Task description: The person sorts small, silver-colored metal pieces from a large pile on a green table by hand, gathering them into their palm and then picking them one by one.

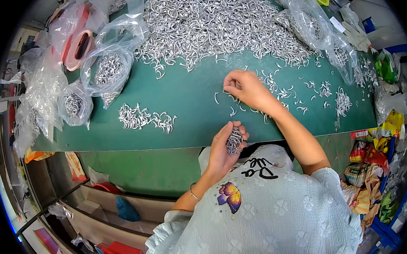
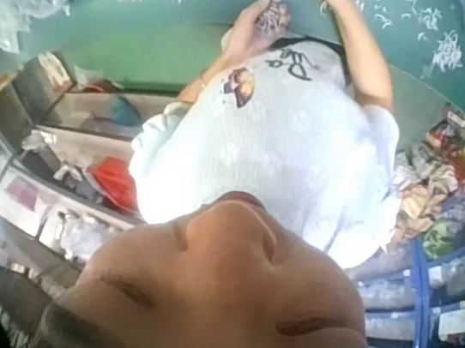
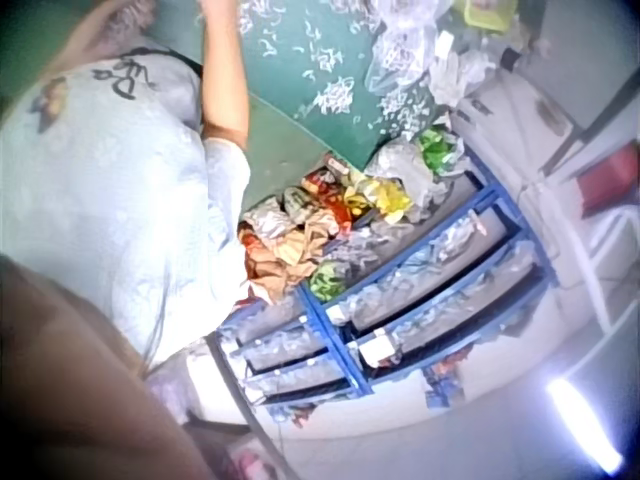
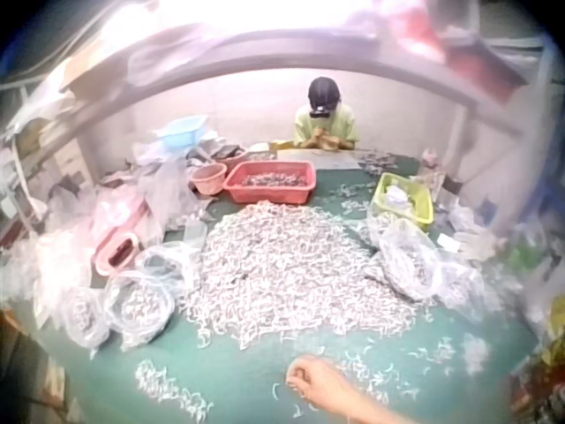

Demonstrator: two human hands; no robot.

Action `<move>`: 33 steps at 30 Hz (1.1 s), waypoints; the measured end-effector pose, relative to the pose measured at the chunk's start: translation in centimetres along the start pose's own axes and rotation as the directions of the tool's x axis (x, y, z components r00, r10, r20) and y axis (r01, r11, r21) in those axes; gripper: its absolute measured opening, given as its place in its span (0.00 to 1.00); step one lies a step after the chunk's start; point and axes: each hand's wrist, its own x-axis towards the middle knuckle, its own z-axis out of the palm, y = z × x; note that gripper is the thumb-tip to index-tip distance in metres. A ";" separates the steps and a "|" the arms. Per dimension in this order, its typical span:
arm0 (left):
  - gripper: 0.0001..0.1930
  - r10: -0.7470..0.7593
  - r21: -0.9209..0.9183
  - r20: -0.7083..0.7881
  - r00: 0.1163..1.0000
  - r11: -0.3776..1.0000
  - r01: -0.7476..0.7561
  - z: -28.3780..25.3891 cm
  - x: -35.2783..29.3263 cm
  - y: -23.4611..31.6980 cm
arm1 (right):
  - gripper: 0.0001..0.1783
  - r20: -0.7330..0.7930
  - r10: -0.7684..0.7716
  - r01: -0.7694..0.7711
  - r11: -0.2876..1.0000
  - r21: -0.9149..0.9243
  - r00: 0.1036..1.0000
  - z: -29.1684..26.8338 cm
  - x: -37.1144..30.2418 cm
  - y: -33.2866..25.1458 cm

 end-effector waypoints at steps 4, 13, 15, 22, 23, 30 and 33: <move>0.11 -0.006 -0.017 0.001 1.000 1.000 0.006 -0.3 0.2 0.1 | 0.09 -0.087 -0.114 0.058 0.872 -0.486 0.990 1.8 -0.2 0.2; 0.11 0.014 -0.013 -0.003 1.000 1.000 -0.014 -0.4 -0.1 0.6 | 0.10 0.252 0.025 -0.245 0.339 0.908 0.967 -1.5 0.1 -1.9; 0.11 0.004 -0.028 0.025 1.000 1.000 -0.003 -0.5 0.2 0.5 | 0.11 0.257 -0.074 -0.256 0.018 0.966 0.964 -1.0 0.2 -1.0; 0.12 0.000 -0.053 0.027 1.000 0.999 0.002 -0.9 0.1 0.5 | 0.16 0.394 -0.008 -0.384 0.202 0.901 0.919 -1.4 1.1 0.5; 0.12 0.005 -0.046 0.024 1.000 0.999 -0.004 -0.8 0.1 0.5 | 0.13 0.306 0.205 -0.365 0.420 0.831 0.930 -1.1 0.9 -0.5; 0.11 -0.017 -0.025 0.031 0.999 1.000 0.018 -0.5 0.4 0.2 | 0.11 -0.037 -0.076 0.040 0.818 -0.574 0.996 2.8 0.8 -0.1; 0.11 -0.001 -0.017 0.009 1.000 1.000 0.001 -0.6 0.3 0.3 | 0.10 -0.051 -0.038 0.020 0.946 -0.323 0.998 1.6 0.9 -0.7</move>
